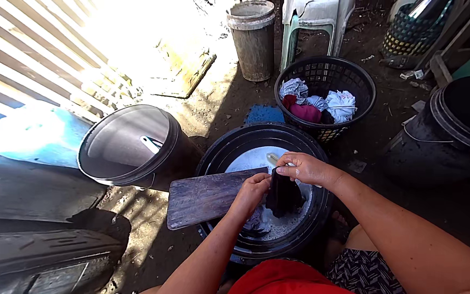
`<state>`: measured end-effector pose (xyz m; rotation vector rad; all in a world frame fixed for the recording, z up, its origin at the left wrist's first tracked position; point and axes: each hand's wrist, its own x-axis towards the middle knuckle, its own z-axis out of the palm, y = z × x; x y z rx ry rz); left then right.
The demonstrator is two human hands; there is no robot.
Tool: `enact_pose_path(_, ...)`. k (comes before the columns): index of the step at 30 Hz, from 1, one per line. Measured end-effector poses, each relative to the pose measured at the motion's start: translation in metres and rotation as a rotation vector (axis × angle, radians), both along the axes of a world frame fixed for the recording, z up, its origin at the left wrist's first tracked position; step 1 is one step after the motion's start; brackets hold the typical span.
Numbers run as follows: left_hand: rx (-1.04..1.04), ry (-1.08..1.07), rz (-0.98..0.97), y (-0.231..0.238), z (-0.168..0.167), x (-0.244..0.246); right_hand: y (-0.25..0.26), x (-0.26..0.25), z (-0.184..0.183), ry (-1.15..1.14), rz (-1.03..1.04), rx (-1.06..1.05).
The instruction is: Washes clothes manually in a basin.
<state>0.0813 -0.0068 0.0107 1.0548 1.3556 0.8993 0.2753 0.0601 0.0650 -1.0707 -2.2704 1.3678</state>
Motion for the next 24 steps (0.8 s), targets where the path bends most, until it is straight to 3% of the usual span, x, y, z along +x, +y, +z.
enact_pose_path(3,-0.031,-0.08,0.071,0.001,0.001,-0.005,0.003,0.006,-0.004,-0.047,0.04,0.13)
enact_pose_path(8,0.012,-0.015,-0.058,-0.006,0.007,0.001,0.001,0.004,-0.019,0.038,0.098,0.287)
enact_pose_path(13,-0.062,-0.263,0.173,0.005,0.004,-0.009,0.002,0.008,-0.015,-0.048,0.1,0.367)
enact_pose_path(18,-0.08,-0.415,0.429,0.02,0.009,-0.025,-0.003,0.002,-0.015,-0.157,0.24,0.22)
enact_pose_path(24,-0.103,-0.296,0.226,0.021,0.03,-0.021,-0.004,-0.003,-0.02,-0.456,0.356,0.055)
